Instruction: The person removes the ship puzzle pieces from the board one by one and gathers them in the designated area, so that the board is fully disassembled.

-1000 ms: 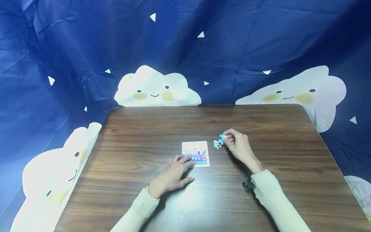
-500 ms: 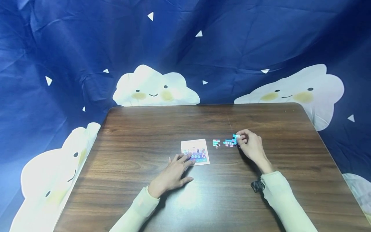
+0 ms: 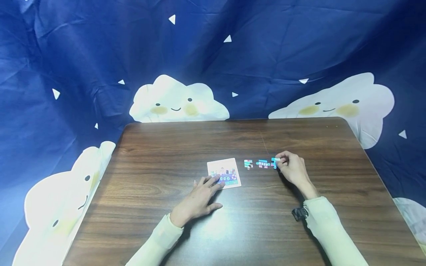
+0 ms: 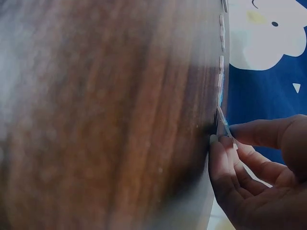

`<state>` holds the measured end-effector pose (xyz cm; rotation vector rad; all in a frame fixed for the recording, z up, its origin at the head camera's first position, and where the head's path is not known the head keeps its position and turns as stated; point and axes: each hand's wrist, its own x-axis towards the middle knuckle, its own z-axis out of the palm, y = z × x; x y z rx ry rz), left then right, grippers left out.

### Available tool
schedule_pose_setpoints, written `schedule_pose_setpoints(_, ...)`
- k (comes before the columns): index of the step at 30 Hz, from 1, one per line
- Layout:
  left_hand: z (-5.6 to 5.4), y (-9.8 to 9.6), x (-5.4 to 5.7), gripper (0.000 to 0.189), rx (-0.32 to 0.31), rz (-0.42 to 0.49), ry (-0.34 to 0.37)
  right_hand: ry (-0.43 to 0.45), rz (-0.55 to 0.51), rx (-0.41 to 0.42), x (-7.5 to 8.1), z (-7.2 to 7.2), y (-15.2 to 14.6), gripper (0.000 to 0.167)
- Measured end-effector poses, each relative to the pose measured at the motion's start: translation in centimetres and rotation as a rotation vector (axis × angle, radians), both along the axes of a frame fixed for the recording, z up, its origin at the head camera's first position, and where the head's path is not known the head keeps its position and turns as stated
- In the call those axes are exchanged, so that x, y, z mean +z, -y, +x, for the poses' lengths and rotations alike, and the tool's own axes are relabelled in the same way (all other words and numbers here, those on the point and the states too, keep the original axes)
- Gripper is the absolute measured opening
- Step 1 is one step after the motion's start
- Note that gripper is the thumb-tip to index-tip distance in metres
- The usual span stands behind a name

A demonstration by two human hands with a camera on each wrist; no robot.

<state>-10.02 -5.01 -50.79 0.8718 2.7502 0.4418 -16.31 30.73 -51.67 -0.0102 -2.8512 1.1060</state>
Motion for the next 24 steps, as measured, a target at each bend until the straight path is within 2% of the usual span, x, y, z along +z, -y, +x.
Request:
schedule_pose_setpoints(9,0.07,-0.13,0.12,0.069,0.001,-0.037,-0.005,0.023,0.051,0.009,0.1,0.05,-0.18,0.021)
schedule_pose_setpoints(16,-0.24,0.15,0.34,0.063,-0.005,-0.017,-0.009,0.024,0.062,0.027,0.0,-0.05,-0.07,0.025)
schedule_pose_setpoints(24,-0.51,0.53,0.0,0.066,-0.021,-0.017,-0.015,0.019,0.107,0.069,0.43,0.04,0.15,0.026)
